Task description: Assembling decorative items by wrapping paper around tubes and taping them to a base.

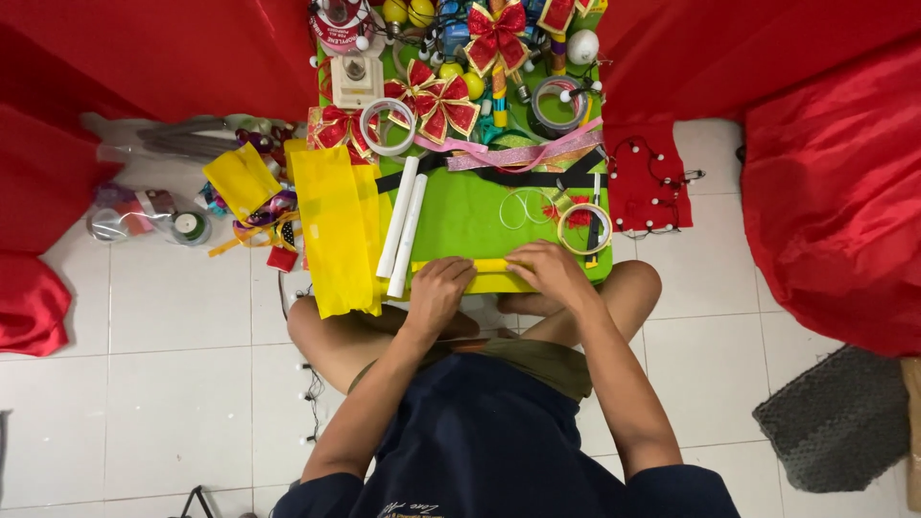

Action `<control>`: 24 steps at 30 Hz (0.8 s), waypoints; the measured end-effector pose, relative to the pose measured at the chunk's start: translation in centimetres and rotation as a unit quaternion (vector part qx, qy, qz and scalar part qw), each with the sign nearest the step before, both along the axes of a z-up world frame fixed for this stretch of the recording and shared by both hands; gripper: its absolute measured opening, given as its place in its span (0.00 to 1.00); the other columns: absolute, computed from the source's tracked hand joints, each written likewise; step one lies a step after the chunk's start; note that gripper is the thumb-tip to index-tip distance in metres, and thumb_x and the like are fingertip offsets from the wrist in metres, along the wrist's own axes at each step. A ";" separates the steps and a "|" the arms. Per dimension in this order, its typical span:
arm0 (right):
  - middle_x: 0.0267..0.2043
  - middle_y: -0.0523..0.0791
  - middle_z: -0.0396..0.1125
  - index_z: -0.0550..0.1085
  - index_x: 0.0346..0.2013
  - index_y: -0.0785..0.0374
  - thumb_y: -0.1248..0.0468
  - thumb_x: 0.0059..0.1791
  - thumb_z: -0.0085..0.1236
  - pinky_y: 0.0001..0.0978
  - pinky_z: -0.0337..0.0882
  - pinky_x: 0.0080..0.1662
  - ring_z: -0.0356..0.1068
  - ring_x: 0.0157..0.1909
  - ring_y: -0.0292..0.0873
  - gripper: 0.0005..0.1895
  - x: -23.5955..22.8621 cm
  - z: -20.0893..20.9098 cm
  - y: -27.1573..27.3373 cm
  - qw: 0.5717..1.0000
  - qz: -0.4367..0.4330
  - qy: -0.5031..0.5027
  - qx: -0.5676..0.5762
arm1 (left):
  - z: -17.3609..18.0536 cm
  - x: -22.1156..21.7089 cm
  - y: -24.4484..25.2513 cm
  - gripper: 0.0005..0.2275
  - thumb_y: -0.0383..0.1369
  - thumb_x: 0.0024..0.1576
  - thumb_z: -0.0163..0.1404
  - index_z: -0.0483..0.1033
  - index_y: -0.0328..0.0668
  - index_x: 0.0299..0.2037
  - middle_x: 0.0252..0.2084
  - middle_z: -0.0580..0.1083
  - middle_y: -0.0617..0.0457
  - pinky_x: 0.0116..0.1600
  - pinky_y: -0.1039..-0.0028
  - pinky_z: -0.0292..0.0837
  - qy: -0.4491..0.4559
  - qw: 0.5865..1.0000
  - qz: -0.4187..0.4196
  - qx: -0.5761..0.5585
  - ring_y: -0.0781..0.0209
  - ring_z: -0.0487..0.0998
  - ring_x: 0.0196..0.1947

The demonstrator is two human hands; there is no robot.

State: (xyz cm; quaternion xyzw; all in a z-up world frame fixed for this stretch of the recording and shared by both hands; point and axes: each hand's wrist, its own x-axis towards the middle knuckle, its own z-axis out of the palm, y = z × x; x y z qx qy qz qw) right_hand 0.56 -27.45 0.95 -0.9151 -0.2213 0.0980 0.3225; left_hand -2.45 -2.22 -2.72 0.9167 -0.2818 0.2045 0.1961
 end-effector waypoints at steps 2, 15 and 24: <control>0.44 0.45 0.78 0.83 0.43 0.54 0.63 0.50 0.62 0.45 0.75 0.51 0.76 0.48 0.54 0.08 0.1 -0.4 -0.2 1.000 0.006 -0.005 -0.005 | -0.2 0.1 -0.1 0.04 0.30 0.59 0.56 0.84 0.53 0.38 0.42 0.82 0.62 0.54 0.75 0.74 0.005 1.000 -0.001 0.008 0.64 0.81 0.49; 0.40 0.46 0.77 0.81 0.41 0.56 0.64 0.50 0.62 0.45 0.75 0.49 0.74 0.46 0.55 0.06 0.1 -0.2 -0.3 0.999 0.028 -0.017 -0.003 | 2.8 2.9 0.0 0.07 0.39 0.52 0.63 0.82 0.57 0.38 0.31 0.78 0.60 0.43 0.65 0.77 0.164 0.985 0.000 0.055 0.56 0.81 0.35; 0.39 0.45 0.75 0.79 0.39 0.55 0.61 0.49 0.63 0.45 0.74 0.49 0.73 0.46 0.53 0.06 -0.8 -0.9 -0.2 0.998 0.033 -0.045 -0.032 | 1.7 3.0 -0.3 0.11 0.37 0.52 0.63 0.83 0.58 0.45 0.38 0.82 0.57 0.52 0.65 0.72 0.244 0.967 -0.031 0.071 0.56 0.79 0.44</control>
